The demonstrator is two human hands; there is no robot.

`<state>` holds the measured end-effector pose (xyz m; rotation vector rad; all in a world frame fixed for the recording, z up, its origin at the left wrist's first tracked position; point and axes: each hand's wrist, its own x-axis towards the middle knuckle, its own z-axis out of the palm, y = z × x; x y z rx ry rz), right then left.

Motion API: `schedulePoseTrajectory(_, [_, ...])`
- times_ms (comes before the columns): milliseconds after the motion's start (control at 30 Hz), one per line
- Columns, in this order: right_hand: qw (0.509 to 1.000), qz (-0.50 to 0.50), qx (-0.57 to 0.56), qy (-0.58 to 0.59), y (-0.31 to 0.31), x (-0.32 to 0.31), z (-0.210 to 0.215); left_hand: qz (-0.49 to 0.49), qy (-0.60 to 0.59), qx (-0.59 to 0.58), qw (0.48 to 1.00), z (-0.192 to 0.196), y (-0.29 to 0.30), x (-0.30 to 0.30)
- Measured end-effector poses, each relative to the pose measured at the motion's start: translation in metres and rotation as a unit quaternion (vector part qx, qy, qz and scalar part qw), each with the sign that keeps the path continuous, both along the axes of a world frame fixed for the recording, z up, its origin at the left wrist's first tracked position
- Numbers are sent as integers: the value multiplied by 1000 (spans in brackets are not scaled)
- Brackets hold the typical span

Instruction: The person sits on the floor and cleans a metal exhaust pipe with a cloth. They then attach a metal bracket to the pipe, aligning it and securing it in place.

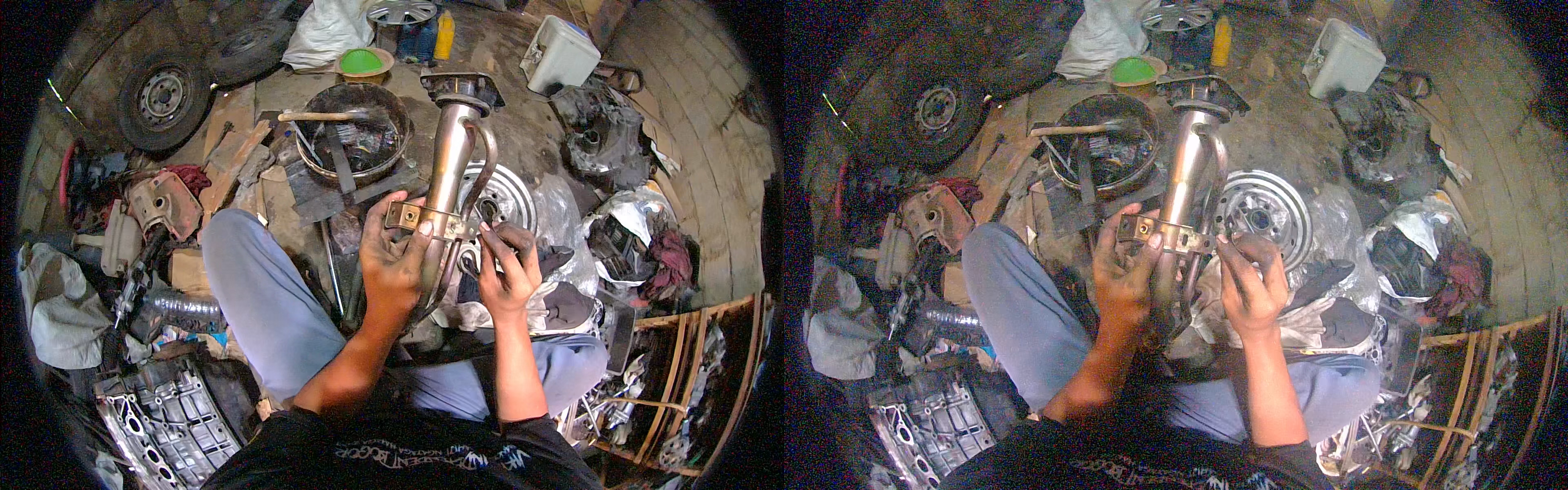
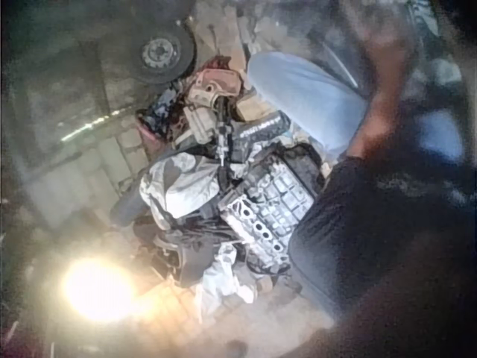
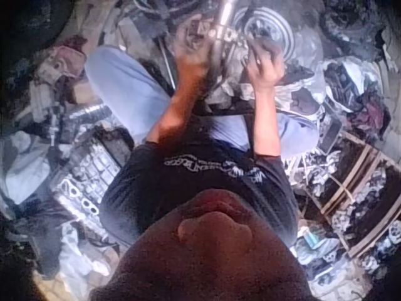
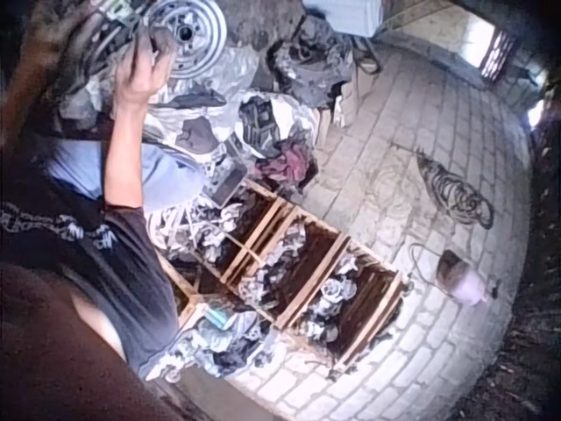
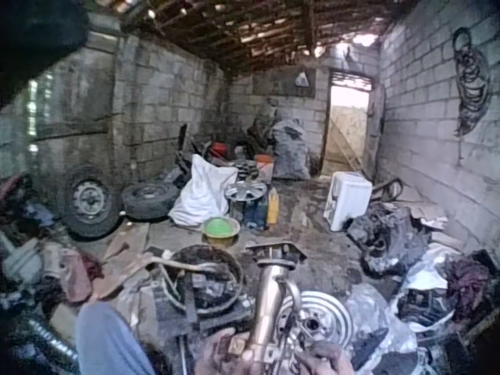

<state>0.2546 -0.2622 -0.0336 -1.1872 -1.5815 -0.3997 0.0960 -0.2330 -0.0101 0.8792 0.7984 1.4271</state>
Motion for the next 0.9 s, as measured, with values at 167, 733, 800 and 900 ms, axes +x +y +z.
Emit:
schedulePoseTrajectory(167, [996, -11, -51, 74, -4, -8, 1, -8, -24, -5, 1000, -3, 1, -1])
schedulePoseTrajectory(733, [990, 1, -119, 76, -9, -8, 8, 20, 26, -54, 998, 0, -5, 4])
schedulePoseTrajectory(800, [987, 8, -132, 87, -8, -9, 9, 8, 0, -46, 999, -1, -4, 2])
schedulePoseTrajectory(900, [986, 12, -144, 87, -6, -8, 10, 4, -23, -33, 999, 0, -2, 1])
